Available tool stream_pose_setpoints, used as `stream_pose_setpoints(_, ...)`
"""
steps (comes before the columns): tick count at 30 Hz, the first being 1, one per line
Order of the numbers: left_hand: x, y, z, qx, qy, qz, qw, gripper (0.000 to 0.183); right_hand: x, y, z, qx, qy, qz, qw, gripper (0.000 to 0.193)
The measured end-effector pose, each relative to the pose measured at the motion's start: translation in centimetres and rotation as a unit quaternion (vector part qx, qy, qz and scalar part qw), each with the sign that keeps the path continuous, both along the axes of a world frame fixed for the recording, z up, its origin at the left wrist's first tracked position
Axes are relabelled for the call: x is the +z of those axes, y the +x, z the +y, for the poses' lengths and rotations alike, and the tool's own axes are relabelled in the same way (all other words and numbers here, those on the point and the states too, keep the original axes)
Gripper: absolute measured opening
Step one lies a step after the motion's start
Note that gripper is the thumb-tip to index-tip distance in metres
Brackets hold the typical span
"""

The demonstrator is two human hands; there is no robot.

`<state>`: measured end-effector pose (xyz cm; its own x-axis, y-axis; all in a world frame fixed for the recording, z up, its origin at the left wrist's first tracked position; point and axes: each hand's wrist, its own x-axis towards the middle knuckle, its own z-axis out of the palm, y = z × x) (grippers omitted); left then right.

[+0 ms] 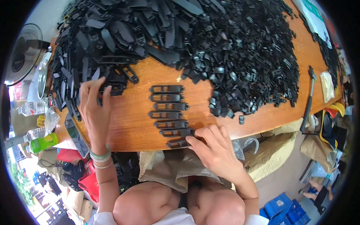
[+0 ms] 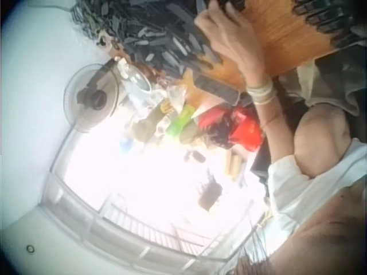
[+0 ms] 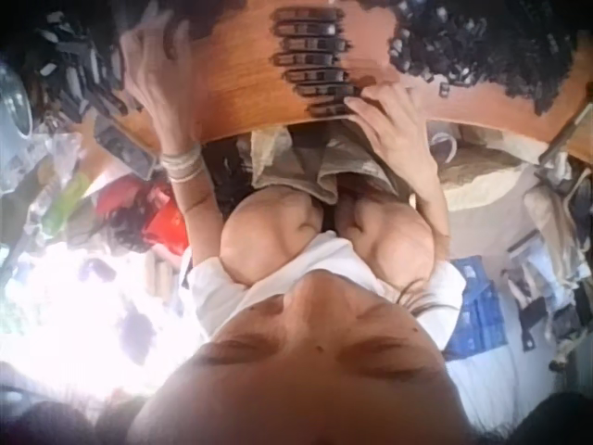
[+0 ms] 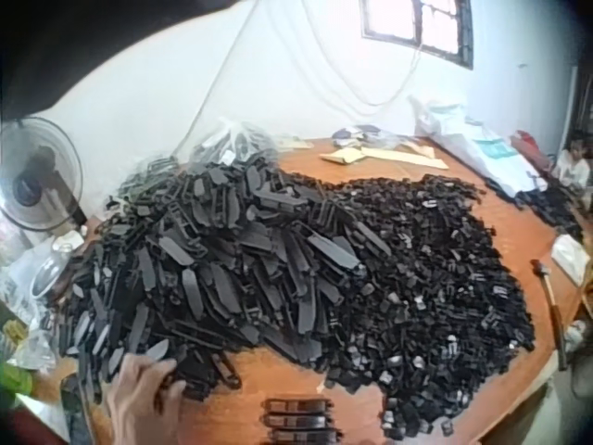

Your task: The person assembles plastic chain links by connecting plastic components together by hand, taps the joints with a mallet, and attaches additional clips onto the chain assembly.

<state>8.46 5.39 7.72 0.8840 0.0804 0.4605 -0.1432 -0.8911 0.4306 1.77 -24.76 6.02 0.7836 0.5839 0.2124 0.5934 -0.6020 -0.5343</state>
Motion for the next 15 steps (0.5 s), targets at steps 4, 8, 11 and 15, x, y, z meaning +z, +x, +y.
stream_pose_setpoints(4,-1.1,1.8,0.9,0.007,0.162,-0.056,0.985,0.02,-1.1,0.8,1.1,-0.033,0.006,-0.03,0.999,0.031)
stream_pose_setpoints(8,-2.4,2.1,1.3,0.015,0.203,-0.067,0.977,0.018,-2.0,1.9,1.7,-0.056,0.039,-0.058,0.996,0.031)
stream_pose_setpoints(11,-2.3,2.1,1.1,0.019,0.234,-0.087,0.968,0.02,-2.3,4.1,0.9,-0.099,0.1,-0.16,0.977,0.025)
stream_pose_setpoints(15,-1.2,2.1,2.0,0.017,0.264,-0.066,0.962,0.023,-2.3,8.7,1.7,-0.163,0.035,-0.192,0.967,0.021)
